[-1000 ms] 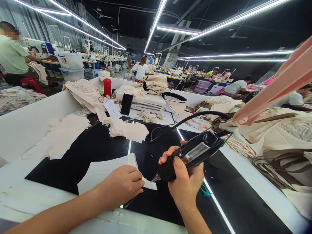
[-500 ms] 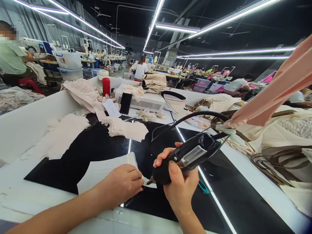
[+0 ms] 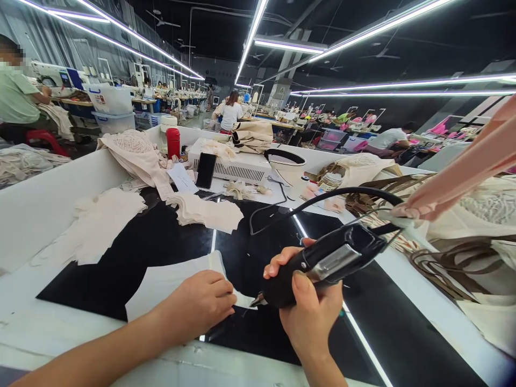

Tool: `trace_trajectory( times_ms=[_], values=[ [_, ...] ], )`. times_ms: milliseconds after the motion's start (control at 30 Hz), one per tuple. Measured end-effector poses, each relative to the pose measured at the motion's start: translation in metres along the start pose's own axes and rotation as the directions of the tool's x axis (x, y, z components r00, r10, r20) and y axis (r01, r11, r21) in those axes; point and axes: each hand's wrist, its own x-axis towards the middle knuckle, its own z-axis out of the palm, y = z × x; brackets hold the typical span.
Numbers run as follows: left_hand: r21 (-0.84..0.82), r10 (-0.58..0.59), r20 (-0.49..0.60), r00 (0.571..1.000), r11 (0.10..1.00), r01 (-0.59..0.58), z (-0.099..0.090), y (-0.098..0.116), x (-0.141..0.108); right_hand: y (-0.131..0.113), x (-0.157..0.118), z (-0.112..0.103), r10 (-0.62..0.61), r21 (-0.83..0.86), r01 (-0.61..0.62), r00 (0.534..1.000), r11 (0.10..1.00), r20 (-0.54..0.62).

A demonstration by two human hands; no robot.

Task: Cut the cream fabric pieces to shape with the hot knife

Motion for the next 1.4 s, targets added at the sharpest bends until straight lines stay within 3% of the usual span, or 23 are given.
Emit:
trace_trajectory(
  times_ms=[133,300,433,533,667,767,867,1000,1133,1400],
  values=[
    [-0.076,-0.012,-0.057,0.998,0.997,0.007,-0.005,-0.003,0.0,0.001,0.0,0.0,0.007,-0.024,-0.007,1.0,1.0,0.019],
    [-0.107,-0.098,-0.115,0.989,0.991,0.086,-0.013,-0.024,-0.006,0.008,0.008,-0.006,-0.007,-0.041,0.008,1.0,0.999,0.031],
    [-0.078,-0.152,-0.021,0.988,0.986,0.15,-0.018,-0.035,-0.019,0.015,0.023,-0.008,-0.029,-0.055,0.029,1.0,0.998,0.001],
    [-0.061,-0.187,0.064,0.98,0.98,0.191,-0.022,-0.026,-0.027,0.019,0.032,-0.006,-0.04,-0.042,0.04,0.999,0.998,-0.009],
    [-0.099,-0.305,0.21,0.929,0.939,0.331,-0.036,-0.007,-0.024,0.02,0.033,0.003,-0.021,0.011,0.021,1.0,1.0,0.01],
    [-0.061,-0.337,0.291,0.895,0.928,0.369,-0.047,-0.007,-0.007,0.022,0.028,0.01,-0.002,0.038,0.0,0.999,0.999,0.042],
    [-0.066,-0.269,0.252,0.929,0.954,0.294,-0.048,-0.022,0.014,0.024,0.025,0.016,0.011,0.048,-0.013,0.998,0.999,0.056],
    [-0.282,-0.088,0.261,0.961,0.945,0.163,-0.035,-0.048,0.033,0.027,0.025,0.023,0.034,0.069,-0.038,0.998,0.997,0.057],
    [-0.313,-0.048,0.336,0.941,0.936,0.16,-0.025,-0.06,0.036,0.032,0.024,0.027,0.041,0.076,-0.046,0.997,0.996,0.064],
    [-0.293,-0.088,0.439,0.894,0.927,0.235,-0.03,-0.058,0.033,0.035,0.019,0.027,0.062,0.074,-0.067,0.995,0.995,0.074]
  ],
)
